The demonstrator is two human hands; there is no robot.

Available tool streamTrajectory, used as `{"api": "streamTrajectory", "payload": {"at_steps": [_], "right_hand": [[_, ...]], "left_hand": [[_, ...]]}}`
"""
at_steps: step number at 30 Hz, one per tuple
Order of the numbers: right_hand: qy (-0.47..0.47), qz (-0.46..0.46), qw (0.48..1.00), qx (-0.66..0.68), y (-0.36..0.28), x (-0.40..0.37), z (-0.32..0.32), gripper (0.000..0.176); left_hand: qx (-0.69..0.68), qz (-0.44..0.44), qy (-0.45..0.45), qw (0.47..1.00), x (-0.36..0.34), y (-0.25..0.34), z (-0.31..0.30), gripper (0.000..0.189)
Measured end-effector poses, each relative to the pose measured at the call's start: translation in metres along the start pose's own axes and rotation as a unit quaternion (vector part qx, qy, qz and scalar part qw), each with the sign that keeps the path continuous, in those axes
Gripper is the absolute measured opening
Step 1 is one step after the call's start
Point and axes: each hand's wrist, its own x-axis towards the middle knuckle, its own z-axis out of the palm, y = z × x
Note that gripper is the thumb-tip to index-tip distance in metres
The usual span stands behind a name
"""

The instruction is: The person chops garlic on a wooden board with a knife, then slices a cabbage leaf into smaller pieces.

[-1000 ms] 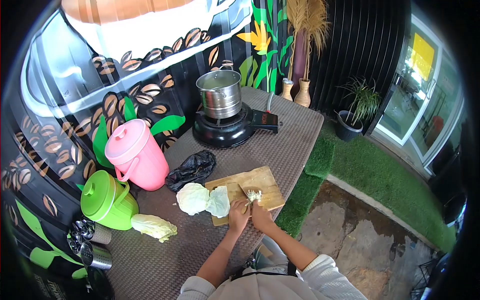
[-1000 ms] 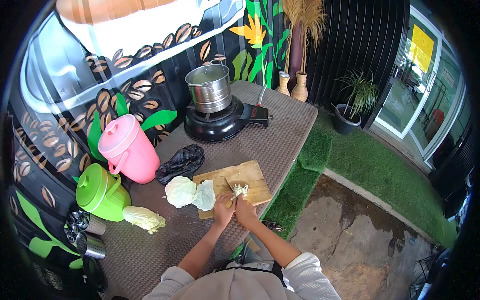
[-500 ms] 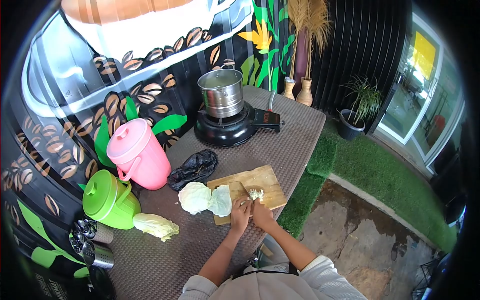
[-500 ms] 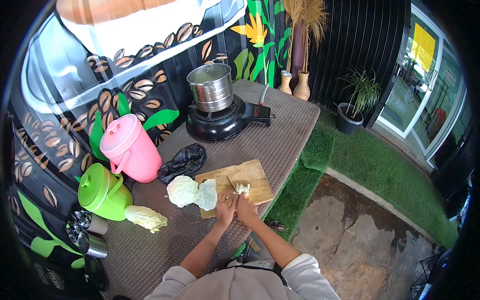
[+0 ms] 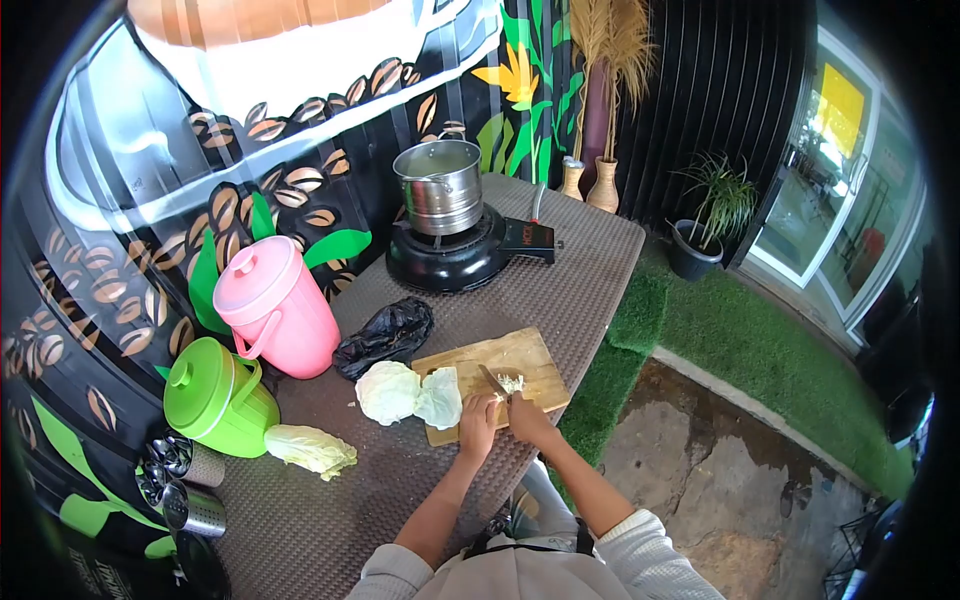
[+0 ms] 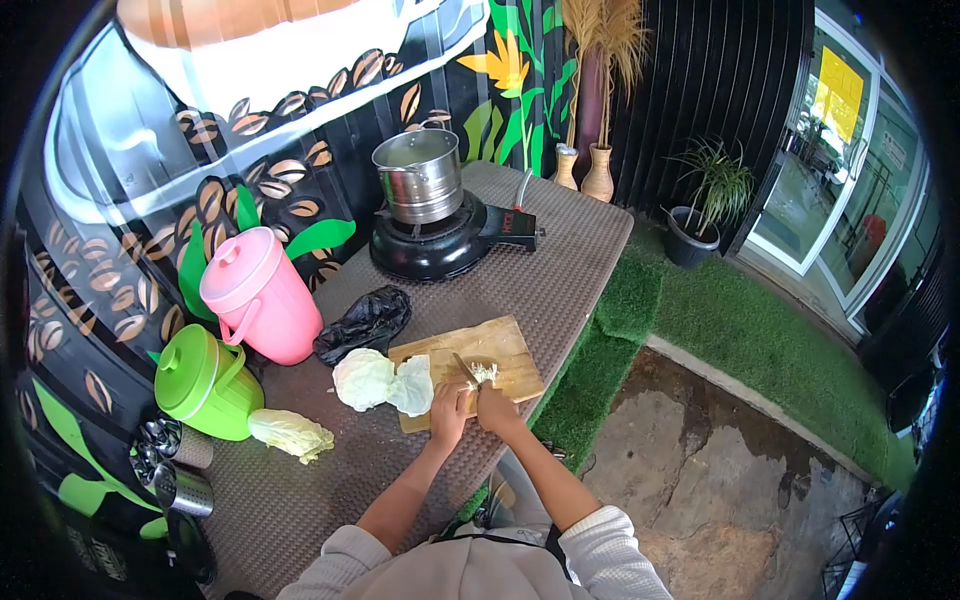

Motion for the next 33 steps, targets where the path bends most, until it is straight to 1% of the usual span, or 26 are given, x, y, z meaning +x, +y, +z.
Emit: {"api": "streamTrajectory", "payload": {"at_steps": [2,5,7,8,12,14,18,20,21,23,24,25,27,28,30,31,33], "right_hand": [[-0.009,0.002,1.000,0.019,0.003,0.000,0.002,0.024],[0.007,0.011,1.000,0.011,0.002,-0.017,0.013,0.025],[0.086,0.016,0.996,0.026,0.002,-0.029,0.029,0.026],[0.058,0.048,0.997,0.035,0.003,-0.027,0.033,0.029],[0.054,0.057,0.996,0.047,-0.006,-0.020,0.023,0.028],[0.027,0.024,0.999,0.028,-0.004,-0.013,0.013,0.027],[0.005,0.006,1.000,0.027,0.006,0.002,0.006,0.025],[-0.012,0.001,1.000,0.004,0.003,-0.008,0.000,0.025],[-0.013,0.001,1.000,0.004,-0.001,-0.015,0.000,0.025],[0.039,0.015,0.999,-0.019,-0.008,-0.033,0.011,0.026],[0.061,0.021,0.997,-0.032,-0.009,-0.035,0.018,0.027],[0.061,0.019,0.997,-0.032,-0.008,-0.032,0.020,0.027],[0.035,0.045,0.998,0.002,-0.008,-0.024,0.021,0.025],[0.035,0.044,0.998,0.003,-0.005,-0.017,0.021,0.025],[0.018,-0.010,1.000,-0.002,-0.002,-0.001,0.012,0.026],[0.020,-0.011,1.000,-0.002,-0.004,0.002,0.008,0.026],[-0.019,0.000,0.999,-0.051,-0.007,0.009,-0.001,0.029]], "left_hand": [[0.007,0.013,0.025,1.000,-0.001,0.002,0.000,0.010],[-0.010,0.015,0.021,1.000,-0.003,-0.005,0.004,0.009],[-0.007,0.005,0.017,1.000,-0.003,-0.003,0.003,0.010],[-0.004,-0.004,0.011,1.000,-0.003,-0.003,0.002,0.010],[0.000,-0.001,0.002,1.000,0.000,0.001,0.000,0.009],[-0.005,0.014,0.001,1.000,0.001,0.004,-0.003,0.010],[0.021,0.036,0.030,0.999,0.000,0.001,0.002,0.008],[-0.038,-0.042,0.034,0.998,-0.001,0.004,0.002,0.010],[-0.039,-0.042,0.034,0.998,-0.002,0.004,0.003,0.010],[0.038,-0.024,0.036,0.998,-0.004,0.002,0.004,0.009],[0.038,-0.024,0.038,0.998,-0.003,0.002,0.003,0.009],[0.015,-0.018,0.042,0.999,-0.003,0.001,0.003,0.010],[-0.006,-0.011,0.046,0.999,-0.004,0.003,0.001,0.011],[-0.006,-0.023,0.036,0.999,-0.004,0.004,-0.001,0.011],[-0.006,-0.032,0.028,0.999,-0.002,0.004,-0.003,0.012],[-0.016,-0.025,0.027,0.999,-0.005,0.003,-0.004,0.011],[-0.028,-0.015,0.029,0.999,-0.002,0.004,-0.005,0.010]]}}
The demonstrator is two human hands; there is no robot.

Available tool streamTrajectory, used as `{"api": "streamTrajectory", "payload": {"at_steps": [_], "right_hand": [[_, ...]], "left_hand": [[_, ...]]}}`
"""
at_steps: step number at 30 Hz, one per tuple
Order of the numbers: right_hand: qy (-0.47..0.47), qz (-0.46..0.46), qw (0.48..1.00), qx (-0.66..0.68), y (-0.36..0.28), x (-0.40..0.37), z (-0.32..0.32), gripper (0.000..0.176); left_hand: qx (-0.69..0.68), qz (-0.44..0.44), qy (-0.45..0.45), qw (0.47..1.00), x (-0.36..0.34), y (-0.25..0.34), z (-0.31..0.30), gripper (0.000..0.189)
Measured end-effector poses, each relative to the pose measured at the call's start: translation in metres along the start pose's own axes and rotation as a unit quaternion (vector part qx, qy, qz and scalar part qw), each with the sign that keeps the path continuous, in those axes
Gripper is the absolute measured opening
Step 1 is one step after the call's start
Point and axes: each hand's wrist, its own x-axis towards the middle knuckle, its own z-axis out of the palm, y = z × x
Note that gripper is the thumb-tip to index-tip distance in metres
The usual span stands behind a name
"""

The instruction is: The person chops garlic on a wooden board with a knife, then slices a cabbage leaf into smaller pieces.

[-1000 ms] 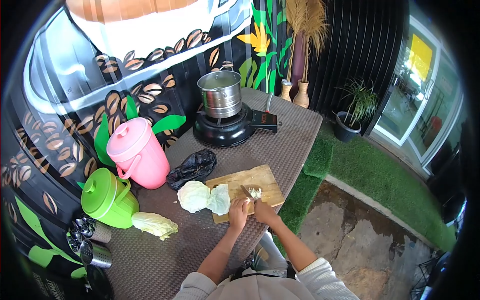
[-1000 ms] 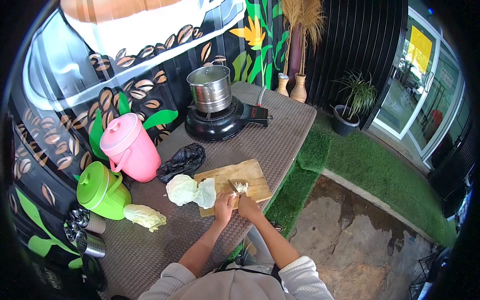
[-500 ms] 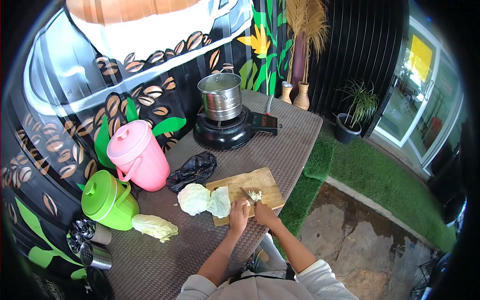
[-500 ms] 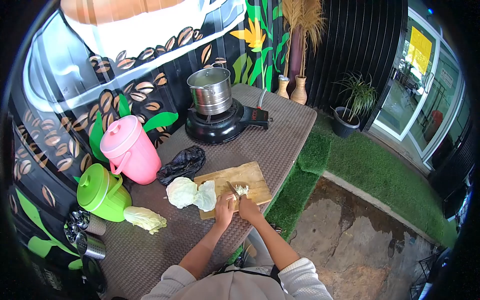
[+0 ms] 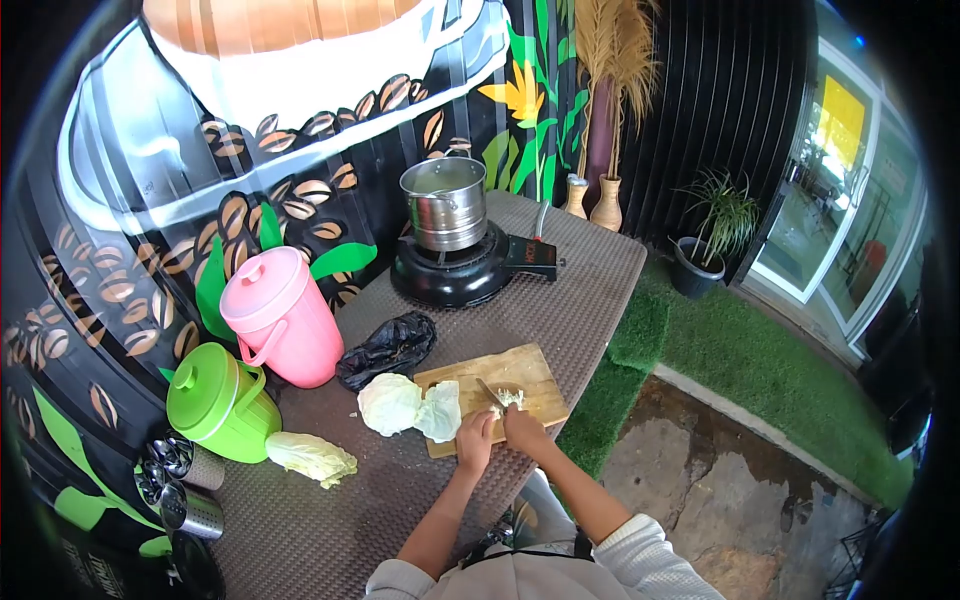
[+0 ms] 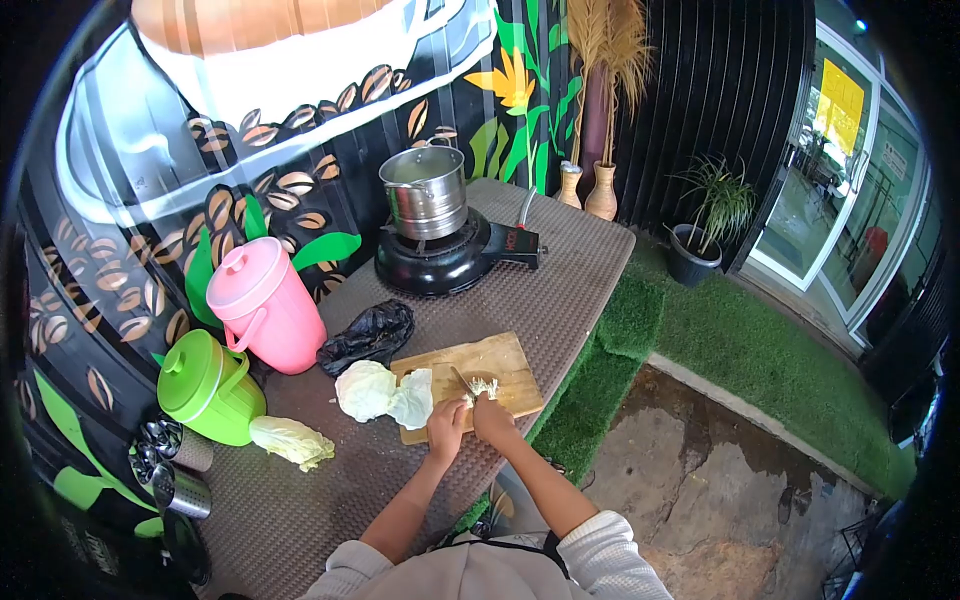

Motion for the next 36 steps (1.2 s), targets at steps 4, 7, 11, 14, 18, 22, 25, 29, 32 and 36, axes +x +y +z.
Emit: {"api": "streamTrajectory", "payload": {"at_steps": [4,7,11,14,18,22,25,29,32,36], "right_hand": [[0.039,0.017,0.998,0.048,-0.004,-0.026,0.011,0.031],[0.056,0.047,0.995,0.064,-0.009,-0.029,0.021,0.030],[0.043,0.027,0.997,0.053,-0.006,-0.012,0.015,0.029],[-0.009,0.033,0.999,0.031,-0.001,-0.009,0.005,0.031],[0.029,0.024,0.997,0.061,0.000,-0.029,0.014,0.028],[0.067,0.030,0.993,0.090,-0.005,-0.032,0.011,0.030],[0.011,0.004,0.999,0.033,0.000,-0.009,0.010,0.025],[0.020,-0.024,0.999,-0.010,0.005,-0.009,0.008,0.026],[0.034,0.002,0.999,0.029,-0.002,-0.028,0.012,0.026],[0.047,0.049,0.996,0.050,-0.007,-0.029,0.025,0.029]], "left_hand": [[0.012,-0.017,0.002,1.000,-0.002,-0.001,0.002,0.011],[0.015,-0.027,0.004,1.000,-0.005,0.000,0.003,0.012],[0.016,-0.023,0.007,1.000,-0.005,-0.005,0.005,0.012],[0.012,-0.040,-0.001,0.999,-0.005,-0.002,0.003,0.013],[0.016,-0.039,0.001,0.999,-0.009,-0.010,0.008,0.013],[0.003,-0.028,0.016,0.999,-0.004,-0.004,0.006,0.011],[0.010,-0.026,0.006,1.000,-0.008,-0.003,0.006,0.011],[0.042,0.006,-0.006,0.999,-0.004,-0.001,0.003,0.012],[0.039,0.019,-0.008,0.999,-0.004,-0.004,0.005,0.013],[0.021,0.005,-0.004,1.000,-0.003,0.003,0.001,0.013]]}}
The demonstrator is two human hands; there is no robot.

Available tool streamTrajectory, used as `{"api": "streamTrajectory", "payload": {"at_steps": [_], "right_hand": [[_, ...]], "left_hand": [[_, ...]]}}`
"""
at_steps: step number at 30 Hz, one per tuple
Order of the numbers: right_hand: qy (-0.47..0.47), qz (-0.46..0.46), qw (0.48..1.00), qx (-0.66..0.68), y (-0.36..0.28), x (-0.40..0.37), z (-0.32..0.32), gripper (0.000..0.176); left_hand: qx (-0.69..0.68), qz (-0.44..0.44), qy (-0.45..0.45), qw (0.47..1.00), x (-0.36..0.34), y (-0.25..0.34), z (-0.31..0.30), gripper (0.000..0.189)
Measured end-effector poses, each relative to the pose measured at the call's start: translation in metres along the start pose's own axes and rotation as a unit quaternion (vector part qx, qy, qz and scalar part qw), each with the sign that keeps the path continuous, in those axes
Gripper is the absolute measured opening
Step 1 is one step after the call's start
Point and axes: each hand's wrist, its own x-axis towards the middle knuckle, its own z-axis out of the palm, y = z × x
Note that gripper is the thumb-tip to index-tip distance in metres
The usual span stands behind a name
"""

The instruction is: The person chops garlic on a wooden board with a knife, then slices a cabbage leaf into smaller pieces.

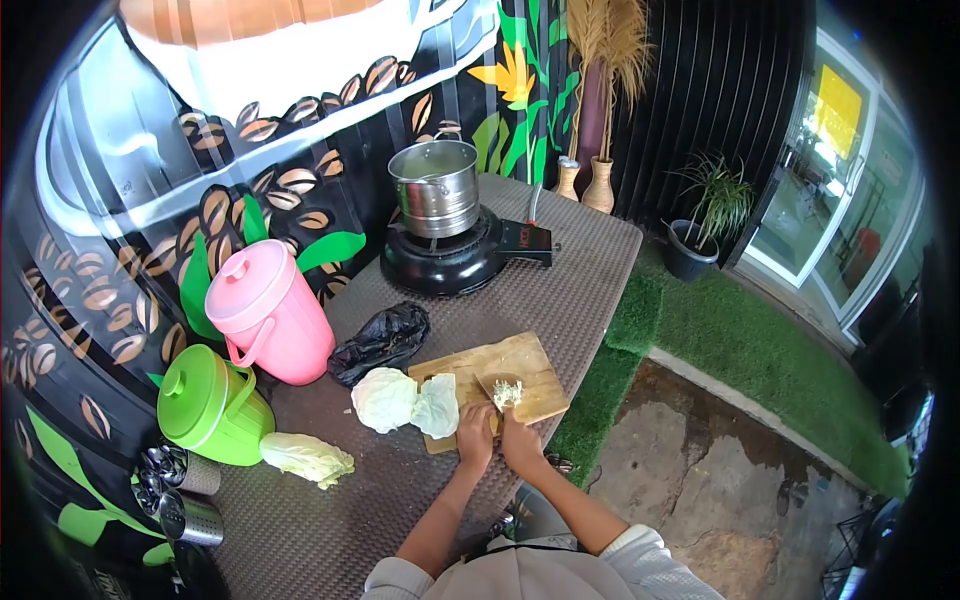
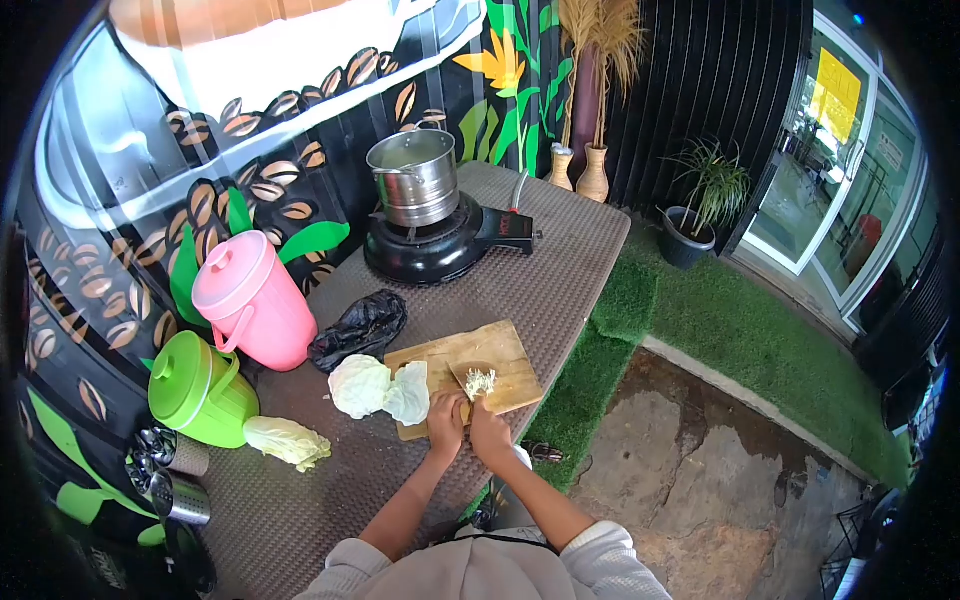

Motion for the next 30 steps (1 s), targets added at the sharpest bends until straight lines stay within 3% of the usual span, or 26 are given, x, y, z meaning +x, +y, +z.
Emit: {"api": "streamTrajectory", "payload": {"at_steps": [2,8,10,14,16,18,23,26,28,30], "right_hand": [[-0.007,-0.035,0.999,-0.007,-0.003,0.010,-0.004,0.028],[-0.057,-0.023,0.998,-0.001,0.003,0.010,-0.017,0.030],[-0.005,-0.010,1.000,0.023,0.004,-0.002,-0.007,0.029],[0.001,0.020,1.000,0.020,0.002,0.002,0.002,0.026],[0.002,-0.043,0.999,0.015,0.001,0.015,-0.006,0.025],[-0.013,-0.054,0.998,0.004,0.005,0.031,-0.011,0.024],[-0.058,-0.079,0.995,-0.035,0.012,0.037,-0.020,0.024],[-0.036,-0.059,0.997,-0.018,0.010,0.014,-0.008,0.025],[0.035,-0.023,0.999,0.004,0.003,-0.006,0.000,0.025],[0.027,-0.002,0.999,0.026,0.001,-0.007,0.003,0.025]], "left_hand": [[0.044,0.030,-0.008,0.999,0.000,-0.002,-0.001,0.012],[0.032,0.029,-0.002,0.999,-0.003,-0.009,0.004,0.012],[0.029,0.031,-0.007,0.999,-0.001,-0.010,0.003,0.013],[0.033,0.006,-0.019,0.999,-0.001,-0.010,0.005,0.013],[0.025,-0.005,-0.020,0.999,-0.001,-0.006,0.002,0.013],[0.015,-0.035,-0.024,0.999,-0.001,-0.004,0.001,0.012],[-0.011,-0.011,-0.013,1.000,-0.002,-0.008,0.002,0.011],[-0.002,0.012,-0.008,1.000,0.001,-0.006,0.000,0.010],[0.010,0.036,-0.004,0.999,0.003,-0.006,-0.001,0.009],[0.030,0.050,-0.023,0.998,0.001,-0.006,-0.001,0.006]]}}
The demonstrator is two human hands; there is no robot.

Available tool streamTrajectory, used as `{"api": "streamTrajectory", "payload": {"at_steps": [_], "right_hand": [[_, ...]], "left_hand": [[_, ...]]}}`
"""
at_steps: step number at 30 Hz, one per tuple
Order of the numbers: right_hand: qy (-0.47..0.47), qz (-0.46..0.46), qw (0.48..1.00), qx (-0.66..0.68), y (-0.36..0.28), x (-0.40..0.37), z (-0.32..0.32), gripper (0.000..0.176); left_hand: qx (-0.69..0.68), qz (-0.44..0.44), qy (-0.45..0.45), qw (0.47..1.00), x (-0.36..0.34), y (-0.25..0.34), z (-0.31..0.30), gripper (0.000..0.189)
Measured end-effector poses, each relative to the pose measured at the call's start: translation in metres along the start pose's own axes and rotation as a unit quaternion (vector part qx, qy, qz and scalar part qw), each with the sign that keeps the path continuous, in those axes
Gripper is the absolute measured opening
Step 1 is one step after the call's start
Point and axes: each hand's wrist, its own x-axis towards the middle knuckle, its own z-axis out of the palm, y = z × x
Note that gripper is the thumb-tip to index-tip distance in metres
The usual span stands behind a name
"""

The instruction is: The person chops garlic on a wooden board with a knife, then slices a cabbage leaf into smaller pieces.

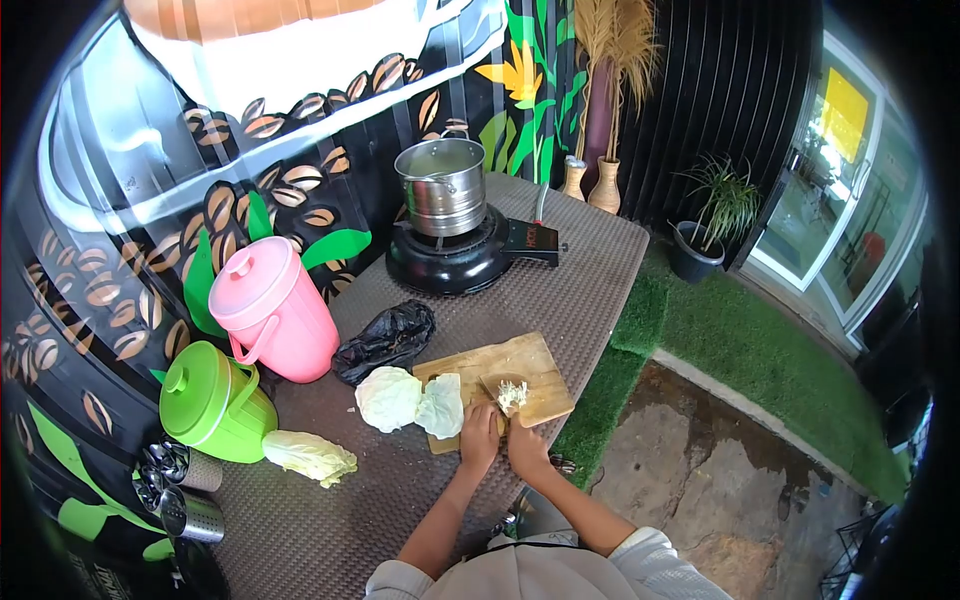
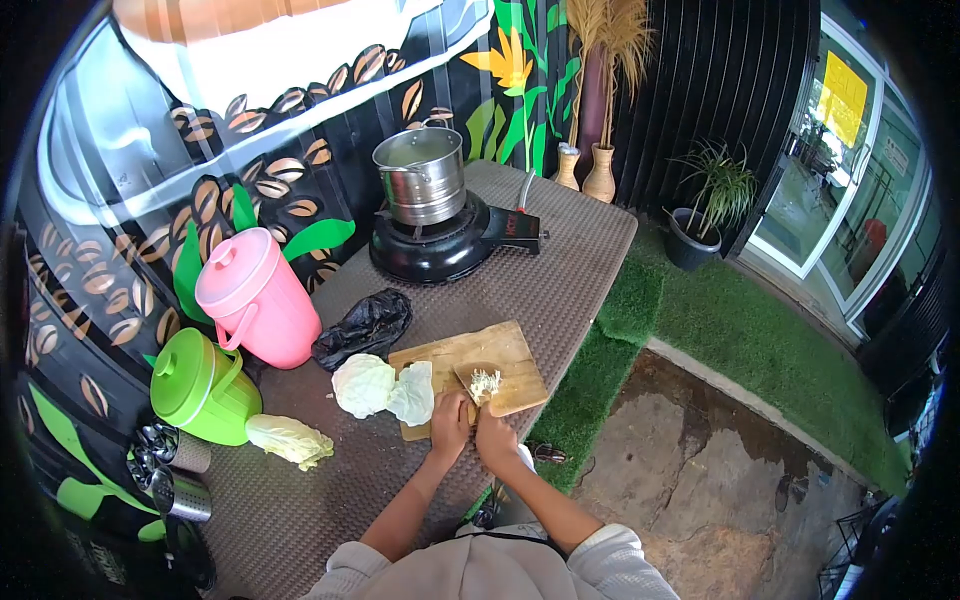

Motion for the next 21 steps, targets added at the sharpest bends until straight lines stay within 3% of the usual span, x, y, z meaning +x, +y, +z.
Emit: {"api": "streamTrajectory", "payload": {"at_steps": [8,11,15,19,21], "right_hand": [[-0.050,-0.067,0.996,0.022,0.005,0.032,-0.022,0.026],[-0.017,-0.061,0.998,-0.006,0.022,0.022,-0.001,0.026],[-0.058,0.024,0.997,-0.048,-0.006,-0.010,-0.011,0.029],[-0.045,0.015,0.998,-0.029,-0.003,-0.002,-0.006,0.028],[-0.036,-0.036,0.997,-0.050,-0.005,0.011,-0.016,0.030]], "left_hand": [[-0.013,-0.011,0.029,0.999,0.002,0.006,0.001,0.009],[-0.032,-0.055,0.046,0.997,0.002,0.005,0.002,0.011],[-0.015,-0.012,0.050,0.999,0.002,0.005,0.001,0.009],[-0.004,-0.040,0.044,0.998,-0.001,0.005,0.002,0.008],[0.000,-0.049,0.026,0.998,-0.002,0.004,0.002,0.008]]}}
